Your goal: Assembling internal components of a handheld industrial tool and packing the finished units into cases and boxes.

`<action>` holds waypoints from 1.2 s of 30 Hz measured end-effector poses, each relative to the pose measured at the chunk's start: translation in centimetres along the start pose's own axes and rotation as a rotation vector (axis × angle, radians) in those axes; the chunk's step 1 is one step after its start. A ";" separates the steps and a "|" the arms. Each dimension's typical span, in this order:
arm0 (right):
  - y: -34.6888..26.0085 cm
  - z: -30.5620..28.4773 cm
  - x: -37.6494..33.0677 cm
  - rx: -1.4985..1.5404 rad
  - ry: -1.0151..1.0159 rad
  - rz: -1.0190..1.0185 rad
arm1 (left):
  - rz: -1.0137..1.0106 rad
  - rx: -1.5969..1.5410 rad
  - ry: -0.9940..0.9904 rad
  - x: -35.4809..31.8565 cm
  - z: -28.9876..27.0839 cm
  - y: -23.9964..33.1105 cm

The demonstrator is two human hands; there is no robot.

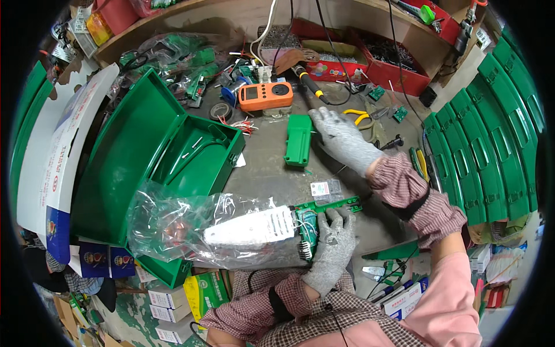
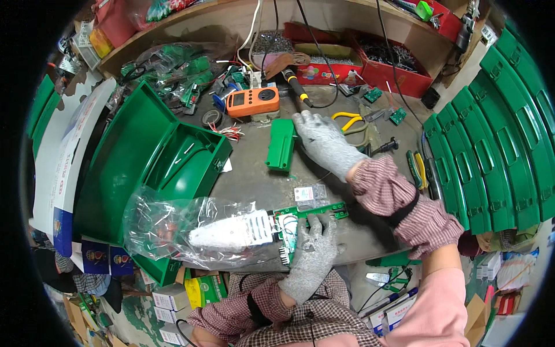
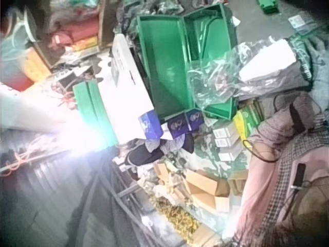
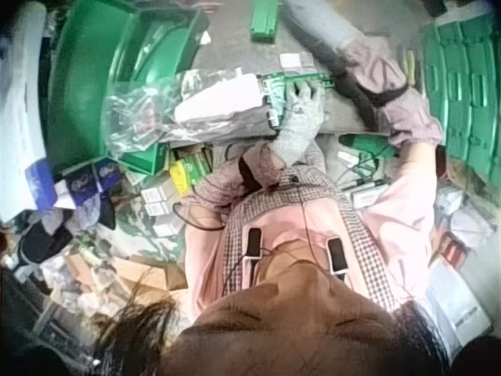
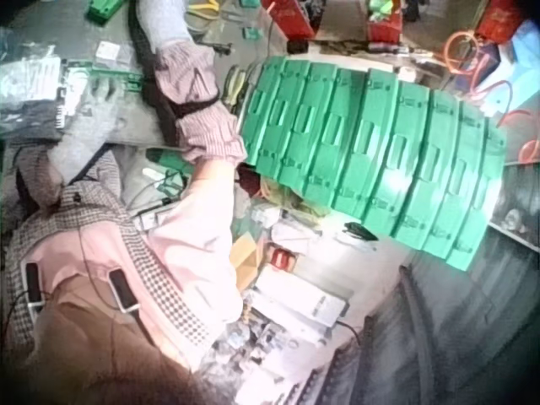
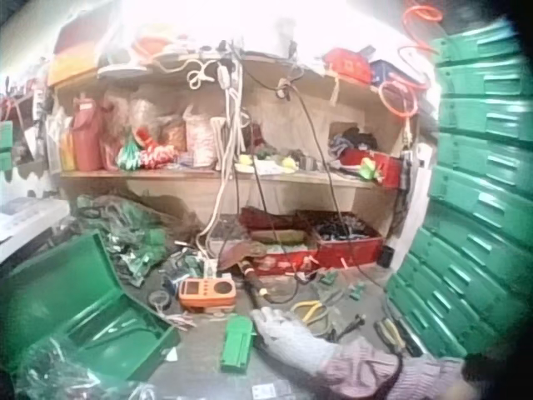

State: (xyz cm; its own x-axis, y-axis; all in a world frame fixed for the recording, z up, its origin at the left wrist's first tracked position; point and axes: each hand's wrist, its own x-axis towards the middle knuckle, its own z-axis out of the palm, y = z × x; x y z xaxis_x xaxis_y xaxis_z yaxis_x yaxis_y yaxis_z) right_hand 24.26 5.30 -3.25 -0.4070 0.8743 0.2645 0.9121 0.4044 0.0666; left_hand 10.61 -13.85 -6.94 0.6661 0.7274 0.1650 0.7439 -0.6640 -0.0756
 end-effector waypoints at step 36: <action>-6.2 -5.2 -13.0 0.944 -0.368 0.038 | 0.142 -0.550 0.190 -7.6 -1.6 -12.0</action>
State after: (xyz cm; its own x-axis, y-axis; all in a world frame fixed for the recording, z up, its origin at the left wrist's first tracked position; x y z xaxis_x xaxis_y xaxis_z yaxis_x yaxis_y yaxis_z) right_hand 24.15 -10.01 -2.06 -0.5137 0.8549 -0.0727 0.5779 0.2822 -0.7657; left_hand -3.42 -11.67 -5.69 0.6978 0.6152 0.3670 0.4772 -0.7813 0.4024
